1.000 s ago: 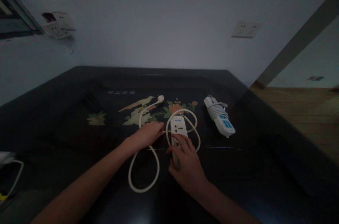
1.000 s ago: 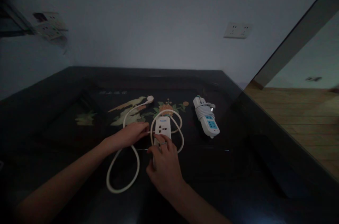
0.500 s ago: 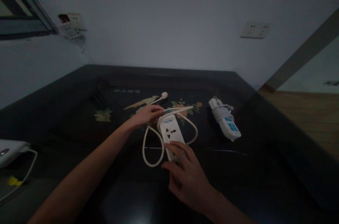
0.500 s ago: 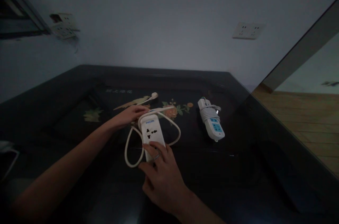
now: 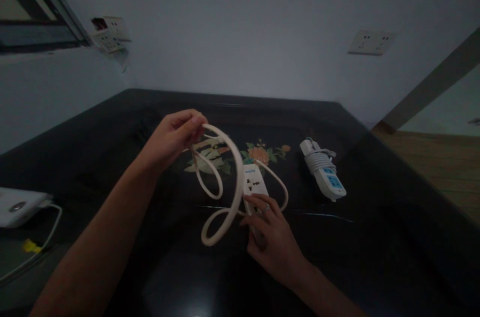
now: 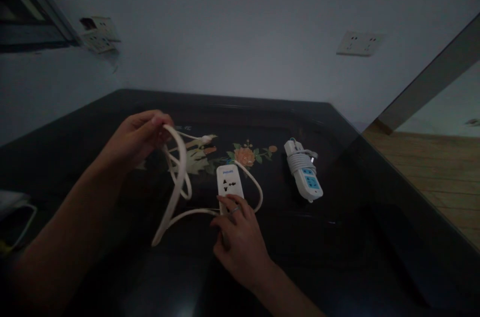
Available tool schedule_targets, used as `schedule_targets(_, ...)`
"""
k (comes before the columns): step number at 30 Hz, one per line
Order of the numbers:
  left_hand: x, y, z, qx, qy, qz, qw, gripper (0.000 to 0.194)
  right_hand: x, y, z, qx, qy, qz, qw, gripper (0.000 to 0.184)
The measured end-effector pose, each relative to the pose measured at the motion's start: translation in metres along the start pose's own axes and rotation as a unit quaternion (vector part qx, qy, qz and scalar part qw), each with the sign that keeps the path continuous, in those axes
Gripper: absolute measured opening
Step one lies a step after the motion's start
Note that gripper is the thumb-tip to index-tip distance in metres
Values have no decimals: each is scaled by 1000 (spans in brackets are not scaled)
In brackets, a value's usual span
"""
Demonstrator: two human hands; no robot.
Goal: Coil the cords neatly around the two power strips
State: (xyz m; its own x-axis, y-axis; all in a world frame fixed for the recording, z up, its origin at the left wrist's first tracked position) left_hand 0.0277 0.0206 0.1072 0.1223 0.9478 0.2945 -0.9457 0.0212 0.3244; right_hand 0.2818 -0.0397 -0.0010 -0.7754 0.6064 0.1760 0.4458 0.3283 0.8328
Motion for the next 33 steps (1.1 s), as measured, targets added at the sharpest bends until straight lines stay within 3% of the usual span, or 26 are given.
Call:
schedule_targets(3, -9, 15, 13, 71, -10, -37, 997, 36, 3, 8, 6, 9, -18, 13, 1000, 35)
schedule_targets(5, -13, 22, 19, 126, 16, -112, 986, 36, 4, 14, 11, 12, -23, 30, 999, 34)
schedule_targets(9, -18, 19, 23, 178, 95, -333, 921, 25, 4, 28, 20, 8, -25, 64, 998, 31)
schedule_targets(12, -19, 6, 21, 195, 119, -415, 881, 20, 3, 42, 26, 1, -29, 89, 996, 29)
schedule_targets(18, -26, -27, 25, 200, 134, -457, 856, 11, 2, 70, 32, 14, -35, 130, 991, 24)
schedule_targets(24, -34, -58, 30, 217, 102, -511, 826, 32, 4, 86, 22, 47, -19, 125, 991, 22)
schedule_targets(30, -27, -81, 5, 262, 66, -442, 855, 43, -3, 107, -11, 82, 29, 108, 990, 19)
schedule_targets(33, -26, -85, -3, 283, 70, -433, 853, 43, -15, 120, -26, 98, 61, 97, 989, 20)
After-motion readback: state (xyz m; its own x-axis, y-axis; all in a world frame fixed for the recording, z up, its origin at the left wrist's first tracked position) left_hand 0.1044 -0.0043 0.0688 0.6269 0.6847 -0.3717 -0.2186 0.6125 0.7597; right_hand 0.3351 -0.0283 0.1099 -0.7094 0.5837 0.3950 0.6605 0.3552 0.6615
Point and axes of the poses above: each hand's wrist, its own x-axis towards the middle knuckle, its own y-axis out of the back of the hand, z = x × y, the point moved 1 cm from there along x, towards the middle knuckle, and after that the axes turned 14 degrees about -z, right-handed, at the moved point
